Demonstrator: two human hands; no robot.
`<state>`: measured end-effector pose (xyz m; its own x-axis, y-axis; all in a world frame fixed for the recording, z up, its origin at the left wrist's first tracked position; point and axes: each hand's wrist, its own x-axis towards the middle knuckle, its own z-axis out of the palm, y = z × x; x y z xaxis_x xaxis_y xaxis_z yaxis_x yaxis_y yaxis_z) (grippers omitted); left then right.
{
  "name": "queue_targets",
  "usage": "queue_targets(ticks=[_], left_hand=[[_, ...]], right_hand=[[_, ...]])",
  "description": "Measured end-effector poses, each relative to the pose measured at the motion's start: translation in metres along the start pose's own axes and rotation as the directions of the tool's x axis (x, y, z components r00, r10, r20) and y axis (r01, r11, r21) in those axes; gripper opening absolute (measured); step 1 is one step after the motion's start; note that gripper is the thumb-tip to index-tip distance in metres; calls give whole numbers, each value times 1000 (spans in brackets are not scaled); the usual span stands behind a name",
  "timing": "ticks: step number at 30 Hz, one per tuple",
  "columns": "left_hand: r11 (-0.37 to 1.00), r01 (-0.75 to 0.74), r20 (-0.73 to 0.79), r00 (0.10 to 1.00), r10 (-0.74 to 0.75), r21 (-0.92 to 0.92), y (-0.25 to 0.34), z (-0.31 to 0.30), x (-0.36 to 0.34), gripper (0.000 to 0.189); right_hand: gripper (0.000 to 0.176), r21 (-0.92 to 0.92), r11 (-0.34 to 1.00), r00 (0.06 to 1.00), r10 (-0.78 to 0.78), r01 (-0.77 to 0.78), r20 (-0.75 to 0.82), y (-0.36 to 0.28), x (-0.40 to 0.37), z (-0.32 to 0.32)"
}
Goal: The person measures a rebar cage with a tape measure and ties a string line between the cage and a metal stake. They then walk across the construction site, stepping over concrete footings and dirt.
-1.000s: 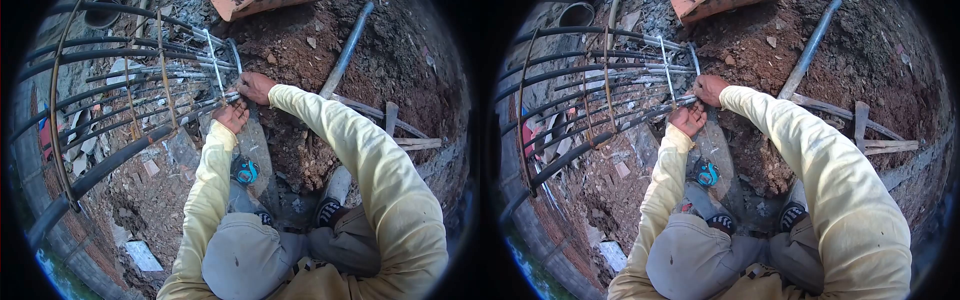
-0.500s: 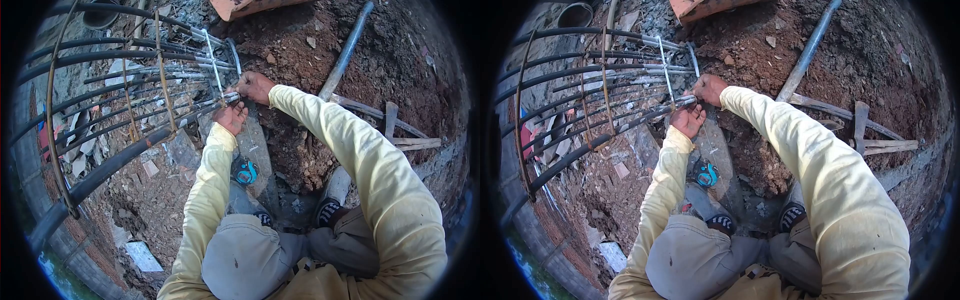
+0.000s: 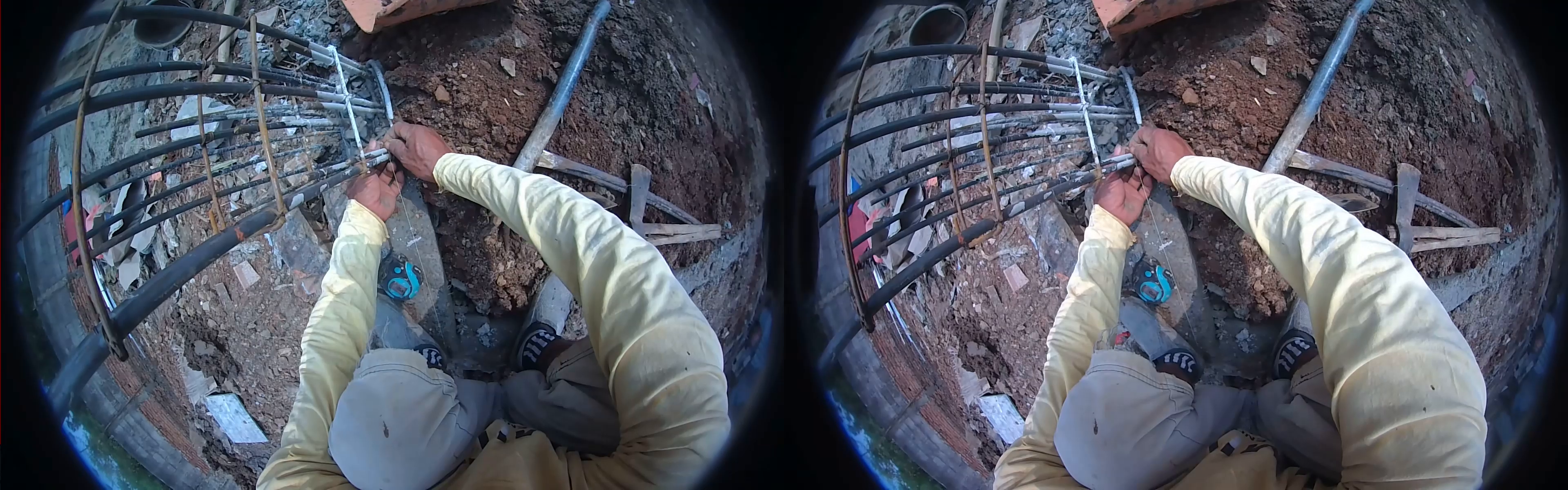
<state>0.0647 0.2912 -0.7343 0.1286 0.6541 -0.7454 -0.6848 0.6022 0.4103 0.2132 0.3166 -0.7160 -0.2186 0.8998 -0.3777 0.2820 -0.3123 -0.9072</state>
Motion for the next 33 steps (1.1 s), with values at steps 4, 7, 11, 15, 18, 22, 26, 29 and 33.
queue_targets(ticks=[4, 7, 11, 15, 18, 22, 26, 29, 33], left_hand=[[998, 56, -15, 998, -56, -1, 3, 2, 3, 14], [999, 50, -34, 998, -50, -2, 2, 7, 2, 14], [999, 32, -90, 995, -33, -10, 3, 14, 0, 14], [1000, -9, -102, 995, 9, -5, -1, 14, 1, 13], [997, -68, -108, 992, 70, 25, -5, 11, 0, 13], [994, -110, -66, 992, 112, 26, -8, 4, 0, 17], [984, -177, 7, 984, 177, -20, -11, 2, -2, 20], [973, -227, 74, 972, 222, 51, -13, -1, -5, 22], [943, -263, 68, 965, 254, 203, -9, -1, -7, 21]], right_hand=[[28, -123, 991, 999, -41, 42, 17, 1, 6, -2], [29, -217, 972, 996, -80, 88, 45, 1, 13, -3], [29, -305, 943, 990, -113, 132, 79, -5, 12, -5], [29, -231, 962, 989, -131, 143, 67, -9, 7, -3], [29, -18, 997, 996, -80, 80, 25, 7, 11, 5], [22, 197, 980, 997, 2, -16, 71, 20, 17, 9], [23, 268, 952, 984, 118, -150, 132, 21, 20, 8], [23, 260, 942, 969, 169, -213, 180, 16, 20, 4], [16, 335, 921, 977, 156, -198, 146, 20, 20, 10]])
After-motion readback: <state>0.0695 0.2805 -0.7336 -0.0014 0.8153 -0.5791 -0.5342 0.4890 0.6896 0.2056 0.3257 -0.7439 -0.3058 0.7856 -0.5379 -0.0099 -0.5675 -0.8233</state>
